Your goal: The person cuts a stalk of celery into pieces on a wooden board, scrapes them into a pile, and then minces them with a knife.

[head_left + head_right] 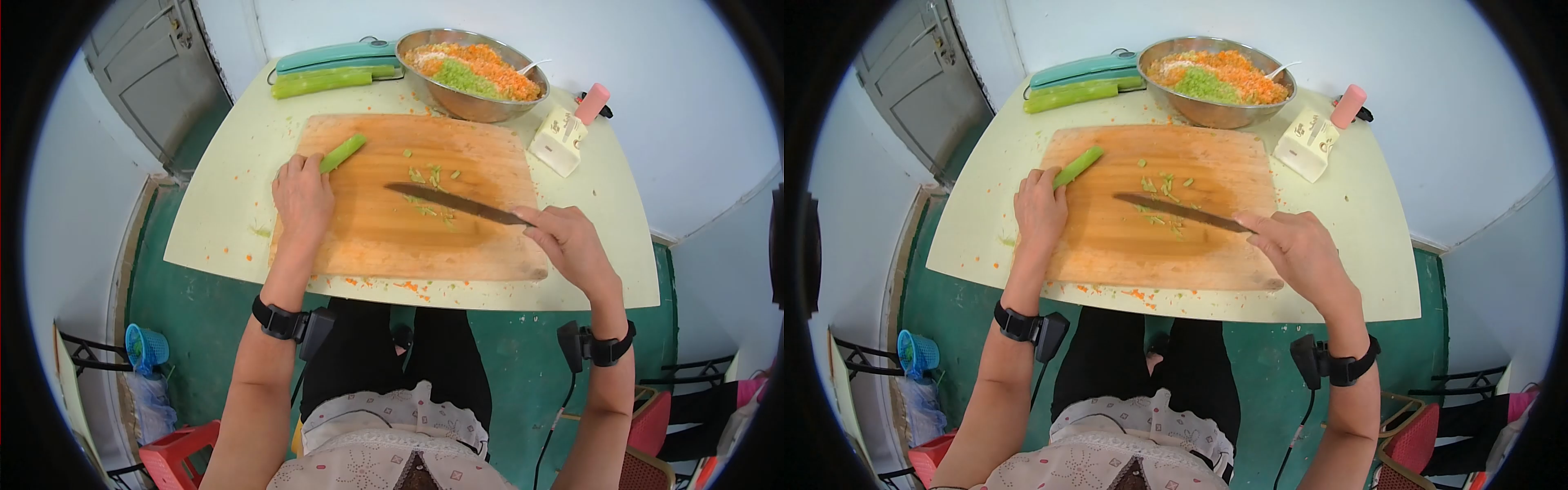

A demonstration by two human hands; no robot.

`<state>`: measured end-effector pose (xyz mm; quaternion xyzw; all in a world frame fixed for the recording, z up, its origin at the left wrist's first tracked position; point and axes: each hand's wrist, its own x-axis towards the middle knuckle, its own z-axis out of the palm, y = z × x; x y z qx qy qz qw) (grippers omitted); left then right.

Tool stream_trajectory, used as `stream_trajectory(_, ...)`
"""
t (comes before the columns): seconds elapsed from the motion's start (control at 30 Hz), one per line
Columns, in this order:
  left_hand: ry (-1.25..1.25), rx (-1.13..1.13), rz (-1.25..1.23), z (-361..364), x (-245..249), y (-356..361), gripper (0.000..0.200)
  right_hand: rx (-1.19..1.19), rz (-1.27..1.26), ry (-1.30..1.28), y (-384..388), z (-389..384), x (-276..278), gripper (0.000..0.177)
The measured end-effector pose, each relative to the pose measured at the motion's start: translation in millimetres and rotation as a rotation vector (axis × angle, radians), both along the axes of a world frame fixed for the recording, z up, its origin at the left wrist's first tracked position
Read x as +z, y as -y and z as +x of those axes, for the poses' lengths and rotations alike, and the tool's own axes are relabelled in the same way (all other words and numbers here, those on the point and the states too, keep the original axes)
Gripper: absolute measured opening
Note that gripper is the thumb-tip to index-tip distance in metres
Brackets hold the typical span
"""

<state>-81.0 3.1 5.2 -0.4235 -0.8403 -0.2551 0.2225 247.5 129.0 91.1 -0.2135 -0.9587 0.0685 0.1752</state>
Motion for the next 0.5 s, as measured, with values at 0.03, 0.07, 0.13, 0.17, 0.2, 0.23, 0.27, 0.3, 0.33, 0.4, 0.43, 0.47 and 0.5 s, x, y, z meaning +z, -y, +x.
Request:
stream_trajectory(0.03,-0.001,-0.001,0.0,-1,-1,0,0.026,0.013,0.0,-0.016,-3,0,-5,0.027)
stream_trajectory(0.07,-0.001,-0.002,0.0,-1,-1,-1,0.026,0.028,0.001,-0.031,-5,-1,-8,0.027)
stream_trajectory(0.13,-0.007,-0.003,-0.009,0,1,0,0.025,-0.033,-0.054,-0.087,-7,-2,-8,0.027)
stream_trajectory(0.17,-0.009,-0.002,-0.015,-1,1,1,0.025,-0.062,-0.084,-0.115,-7,-3,-9,0.027)
stream_trajectory(0.2,-0.013,-0.011,-0.002,-1,1,0,0.025,-0.045,-0.071,-0.133,-8,-4,-11,0.027)
stream_trajectory(0.23,-0.017,-0.019,0.01,-1,0,1,0.025,-0.026,-0.059,-0.15,-8,-7,-14,0.027)
stream_trajectory(0.27,-0.021,-0.026,0.024,-1,-1,1,0.024,-0.007,-0.046,-0.169,-7,-9,-15,0.027)
stream_trajectory(0.3,-0.018,-0.021,0.02,-2,-2,1,0.024,-0.019,0.0,-0.113,-7,-10,-14,0.027)
stream_trajectory(0.33,-0.016,-0.018,0.017,-3,-3,1,0.024,-0.032,0.047,-0.058,-8,-10,-11,0.027)
stream_trajectory(0.4,-0.013,-0.019,0.016,-3,-2,0,0.023,-0.091,0.084,-0.007,-9,-12,-5,0.027)
stream_trajectory(0.43,-0.013,-0.023,0.017,-2,-1,1,0.023,-0.135,0.074,-0.011,-11,-15,-2,0.027)
stream_trajectory(0.47,-0.011,-0.026,0.017,-1,-1,2,0.023,-0.179,0.063,-0.014,-13,-17,0,0.026)
stream_trajectory(0.5,-0.023,-0.02,0.012,-1,-1,2,0.024,-0.162,0.04,-0.023,-19,-20,-3,0.026)
